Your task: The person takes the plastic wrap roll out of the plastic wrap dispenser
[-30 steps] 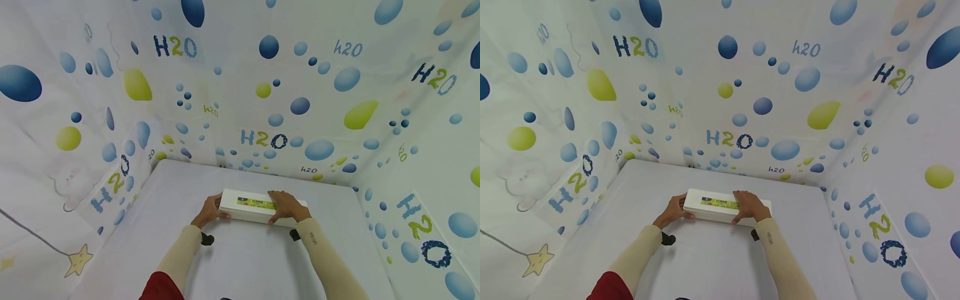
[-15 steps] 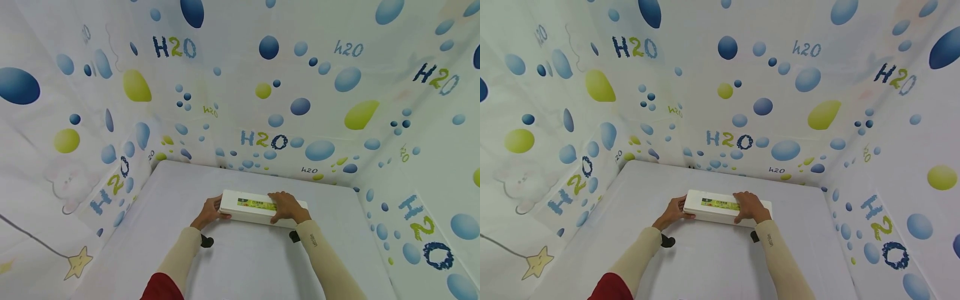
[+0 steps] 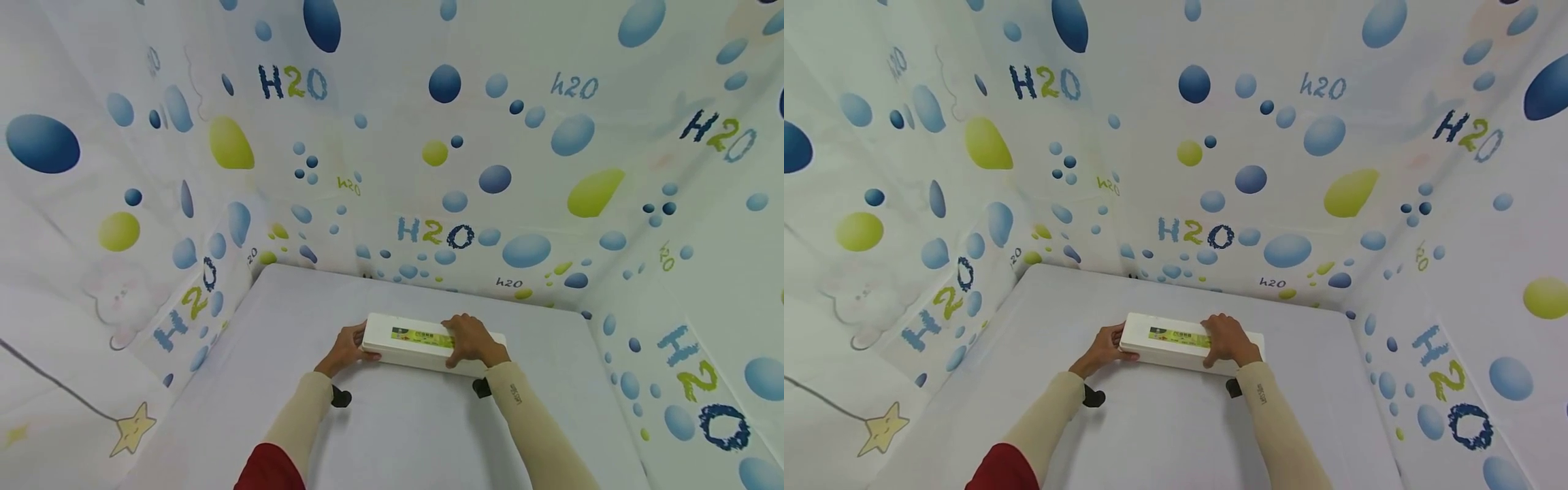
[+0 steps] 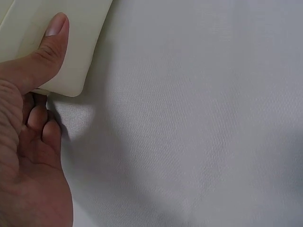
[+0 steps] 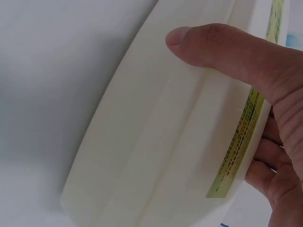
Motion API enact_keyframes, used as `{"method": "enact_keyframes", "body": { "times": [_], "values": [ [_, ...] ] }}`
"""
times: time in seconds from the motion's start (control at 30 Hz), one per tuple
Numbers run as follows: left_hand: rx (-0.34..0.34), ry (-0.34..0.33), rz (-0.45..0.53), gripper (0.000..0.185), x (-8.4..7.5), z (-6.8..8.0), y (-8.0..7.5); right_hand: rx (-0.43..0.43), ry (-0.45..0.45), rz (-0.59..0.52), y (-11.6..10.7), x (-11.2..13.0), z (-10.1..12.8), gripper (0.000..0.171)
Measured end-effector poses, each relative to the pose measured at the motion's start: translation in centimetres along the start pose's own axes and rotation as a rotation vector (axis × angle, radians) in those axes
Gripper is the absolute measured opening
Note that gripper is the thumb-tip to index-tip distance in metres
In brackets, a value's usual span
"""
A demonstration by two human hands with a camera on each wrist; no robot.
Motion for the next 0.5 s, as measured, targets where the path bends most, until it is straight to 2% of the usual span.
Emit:
{"method": "enact_keyframes", "body": {
  "times": [0.27, 0.5],
  "values": [
    [0.017, 0.038, -0.032, 0.102, 0.92, -0.42, 0.38, 0.005, 0.027, -0.005, 0.52, -0.23, -0.06, 0.096],
    [0.023, 0.043, -0.026, 0.099, 0.14, -0.17, -0.05, -0.001, 0.029, -0.012, 0.48, -0.19, -0.25, 0.096]
  ]
}}
Point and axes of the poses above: each hand's wrist, its own z-axis away from the middle knuckle, its own y-axis out of the palm, x = y × z, the point moved 1 cm from there along -z, towards the middle knuckle, and after that the axes turned 14 degrees about -z, right-handed, at the moved point
